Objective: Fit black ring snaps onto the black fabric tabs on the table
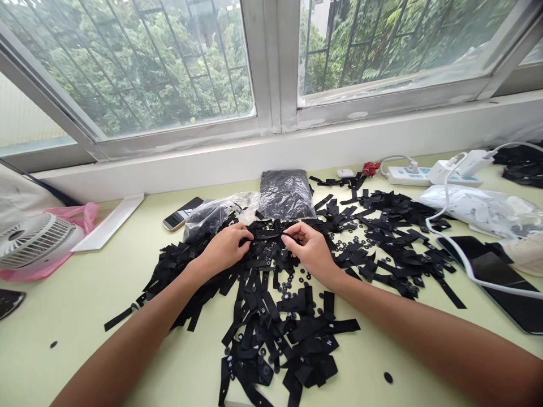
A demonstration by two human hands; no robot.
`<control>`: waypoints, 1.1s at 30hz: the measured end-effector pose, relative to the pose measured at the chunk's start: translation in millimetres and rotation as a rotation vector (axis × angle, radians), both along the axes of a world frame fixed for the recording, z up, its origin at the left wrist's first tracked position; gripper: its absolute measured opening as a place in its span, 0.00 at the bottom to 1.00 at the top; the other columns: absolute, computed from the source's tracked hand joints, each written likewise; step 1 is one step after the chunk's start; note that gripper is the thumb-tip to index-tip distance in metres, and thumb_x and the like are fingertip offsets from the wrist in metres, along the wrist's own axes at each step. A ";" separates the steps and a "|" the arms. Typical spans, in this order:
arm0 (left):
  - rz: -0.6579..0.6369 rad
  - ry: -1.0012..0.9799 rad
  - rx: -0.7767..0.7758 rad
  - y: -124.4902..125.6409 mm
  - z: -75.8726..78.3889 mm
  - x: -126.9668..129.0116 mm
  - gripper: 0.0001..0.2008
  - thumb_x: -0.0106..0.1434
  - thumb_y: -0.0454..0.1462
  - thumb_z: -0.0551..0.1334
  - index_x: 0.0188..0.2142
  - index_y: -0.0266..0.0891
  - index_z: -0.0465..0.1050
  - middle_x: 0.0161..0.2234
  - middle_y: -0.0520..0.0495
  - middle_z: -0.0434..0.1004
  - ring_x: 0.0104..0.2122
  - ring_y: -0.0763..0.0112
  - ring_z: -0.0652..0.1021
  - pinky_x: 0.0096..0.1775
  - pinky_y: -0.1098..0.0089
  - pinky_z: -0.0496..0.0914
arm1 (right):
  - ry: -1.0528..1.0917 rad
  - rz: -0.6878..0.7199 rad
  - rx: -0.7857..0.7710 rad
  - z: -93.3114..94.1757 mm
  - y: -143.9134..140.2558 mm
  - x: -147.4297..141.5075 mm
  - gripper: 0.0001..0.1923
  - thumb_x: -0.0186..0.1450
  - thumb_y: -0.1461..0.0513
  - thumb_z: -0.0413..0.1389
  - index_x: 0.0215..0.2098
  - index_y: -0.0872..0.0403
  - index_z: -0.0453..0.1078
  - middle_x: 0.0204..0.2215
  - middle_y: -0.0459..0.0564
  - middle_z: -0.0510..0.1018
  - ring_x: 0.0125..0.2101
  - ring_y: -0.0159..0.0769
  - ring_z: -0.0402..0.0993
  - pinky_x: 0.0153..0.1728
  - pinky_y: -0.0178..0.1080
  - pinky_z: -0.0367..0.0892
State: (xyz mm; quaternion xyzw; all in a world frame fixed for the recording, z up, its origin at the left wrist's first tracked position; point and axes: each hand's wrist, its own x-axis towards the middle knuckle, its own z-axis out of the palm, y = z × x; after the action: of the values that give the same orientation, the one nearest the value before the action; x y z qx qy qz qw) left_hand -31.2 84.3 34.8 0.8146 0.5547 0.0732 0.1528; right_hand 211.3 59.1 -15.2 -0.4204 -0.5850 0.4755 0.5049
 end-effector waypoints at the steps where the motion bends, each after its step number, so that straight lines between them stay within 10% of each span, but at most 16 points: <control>1: 0.003 -0.004 0.000 -0.1 0.6 0.8 0.15 0.66 0.40 0.54 0.43 0.44 0.80 0.48 0.49 0.77 0.46 0.67 0.78 0.50 0.66 0.71 | 0.000 0.005 -0.002 0.1 0.1 0.0 0.13 0.67 0.52 0.62 0.38 0.53 0.72 0.32 0.49 0.75 0.30 0.35 0.71 0.30 0.37 0.68; 9: 0.079 0.031 0.016 -4.2 16.1 2.7 0.13 0.65 0.42 0.56 0.42 0.45 0.79 0.48 0.49 0.76 0.43 0.68 0.77 0.47 0.66 0.72 | 0.009 0.033 -0.006 1.1 0.1 -0.7 0.12 0.67 0.53 0.61 0.38 0.53 0.72 0.32 0.48 0.75 0.31 0.35 0.71 0.31 0.37 0.69; 15: -0.105 0.131 0.059 -13.1 33.5 0.2 0.15 0.67 0.41 0.53 0.45 0.48 0.77 0.48 0.49 0.75 0.51 0.65 0.75 0.53 0.64 0.70 | -0.009 0.036 -0.007 4.2 -1.9 0.0 0.12 0.67 0.53 0.61 0.38 0.53 0.71 0.33 0.48 0.75 0.32 0.35 0.71 0.32 0.37 0.69; 19: -0.128 0.204 -0.115 -14.4 31.5 -1.3 0.15 0.66 0.40 0.53 0.44 0.47 0.78 0.46 0.49 0.78 0.43 0.68 0.78 0.45 0.68 0.70 | -0.013 0.034 -0.007 2.5 -1.1 -0.4 0.12 0.67 0.53 0.61 0.38 0.53 0.71 0.32 0.48 0.75 0.31 0.35 0.71 0.31 0.37 0.68; 33: -0.107 0.079 -0.015 -10.2 25.1 1.9 0.16 0.66 0.42 0.53 0.39 0.42 0.79 0.39 0.47 0.79 0.38 0.70 0.77 0.40 0.70 0.70 | 0.009 0.034 -0.010 0.2 0.9 -0.7 0.13 0.66 0.52 0.62 0.38 0.53 0.72 0.33 0.49 0.76 0.31 0.35 0.72 0.31 0.37 0.69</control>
State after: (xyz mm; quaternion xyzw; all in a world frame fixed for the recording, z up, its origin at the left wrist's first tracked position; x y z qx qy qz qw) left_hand -29.3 74.2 59.9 0.8442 0.5165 0.0287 0.1404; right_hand 210.6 60.0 -15.1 -0.4107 -0.5873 0.4888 0.4975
